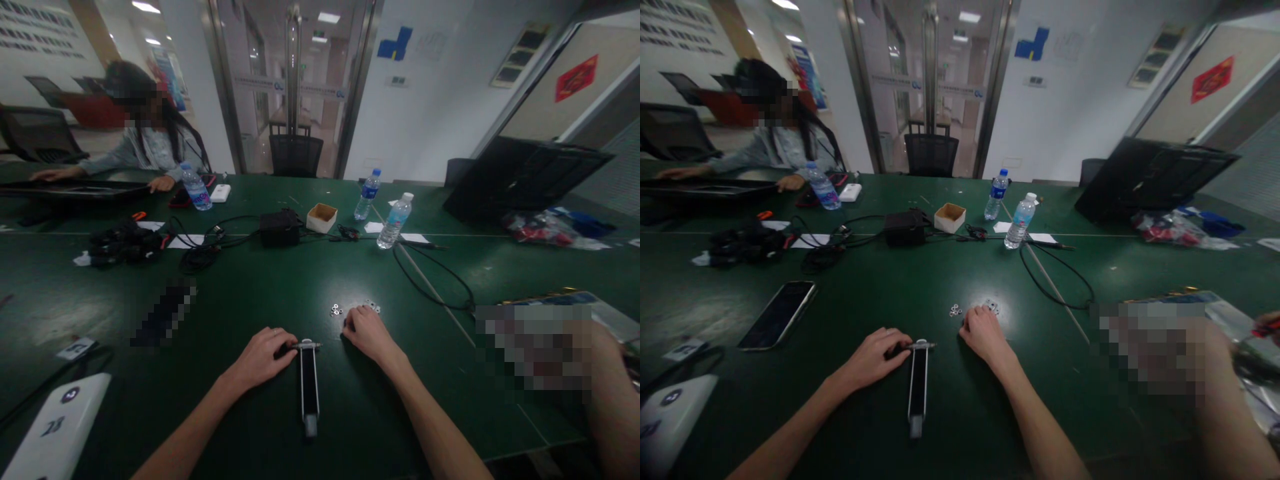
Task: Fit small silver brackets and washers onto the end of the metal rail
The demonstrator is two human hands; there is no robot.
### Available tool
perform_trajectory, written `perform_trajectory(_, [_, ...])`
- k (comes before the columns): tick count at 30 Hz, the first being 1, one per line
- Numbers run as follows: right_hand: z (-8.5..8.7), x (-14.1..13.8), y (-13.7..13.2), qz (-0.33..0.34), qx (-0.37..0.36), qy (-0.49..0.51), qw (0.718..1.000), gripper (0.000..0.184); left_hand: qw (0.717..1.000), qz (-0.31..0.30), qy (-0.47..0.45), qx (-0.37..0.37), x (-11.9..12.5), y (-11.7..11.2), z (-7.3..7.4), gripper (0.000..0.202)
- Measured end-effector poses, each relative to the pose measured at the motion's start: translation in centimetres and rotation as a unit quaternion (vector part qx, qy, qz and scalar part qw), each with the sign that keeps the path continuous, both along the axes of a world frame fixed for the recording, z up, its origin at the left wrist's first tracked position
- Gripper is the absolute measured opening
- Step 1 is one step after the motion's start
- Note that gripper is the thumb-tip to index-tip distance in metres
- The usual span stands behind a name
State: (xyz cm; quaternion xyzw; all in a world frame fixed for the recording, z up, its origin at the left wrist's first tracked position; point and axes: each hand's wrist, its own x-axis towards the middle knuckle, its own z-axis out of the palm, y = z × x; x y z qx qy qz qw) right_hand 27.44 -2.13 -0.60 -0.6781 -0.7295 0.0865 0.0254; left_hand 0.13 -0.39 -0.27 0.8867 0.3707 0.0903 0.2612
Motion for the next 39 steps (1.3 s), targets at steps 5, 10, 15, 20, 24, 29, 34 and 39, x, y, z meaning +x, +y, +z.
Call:
perform_trajectory(5, [0.1,-0.1,0.0,-0.012,-0.003,0.046,0.999,0.014,1.0,0.001,0.001,0.0,-0.1,0.0,-0.2,0.023])
perform_trajectory(10, [0.0,-0.1,-0.2,-0.028,-0.024,0.103,0.994,0.016,1.0,0.002,-0.003,0.002,-0.1,0.1,-0.3,0.023])
perform_trajectory(15, [-0.5,-0.1,-0.3,-0.003,-0.025,0.131,0.991,0.021,1.0,0.005,-0.001,-0.006,-0.1,0.2,-0.4,0.025])
perform_trajectory(20, [0.0,-0.4,-0.5,0.022,-0.017,0.133,0.991,0.019,1.0,0.011,-0.008,0.0,-0.3,0.4,-0.9,0.028])
perform_trajectory(24, [0.5,-1.2,-0.7,0.039,0.024,0.15,0.988,0.014,0.997,0.029,-0.043,0.059,-0.5,0.6,-1.1,0.029])
perform_trajectory(29, [-0.1,-3.5,-1.4,0.173,0.136,0.237,0.946,0.015,0.978,0.012,-0.133,0.163,-0.3,0.3,-1.1,0.023])
perform_trajectory(34, [-1.0,-5.9,-2.2,0.298,0.186,0.289,0.89,0.018,0.96,-0.057,-0.189,0.198,0.8,-0.7,-0.8,0.02])
perform_trajectory(39, [-1.2,-6.2,-2.3,0.31,0.237,0.327,0.861,0.018,0.964,-0.067,-0.19,0.175,1.1,-1.2,-0.4,0.02])
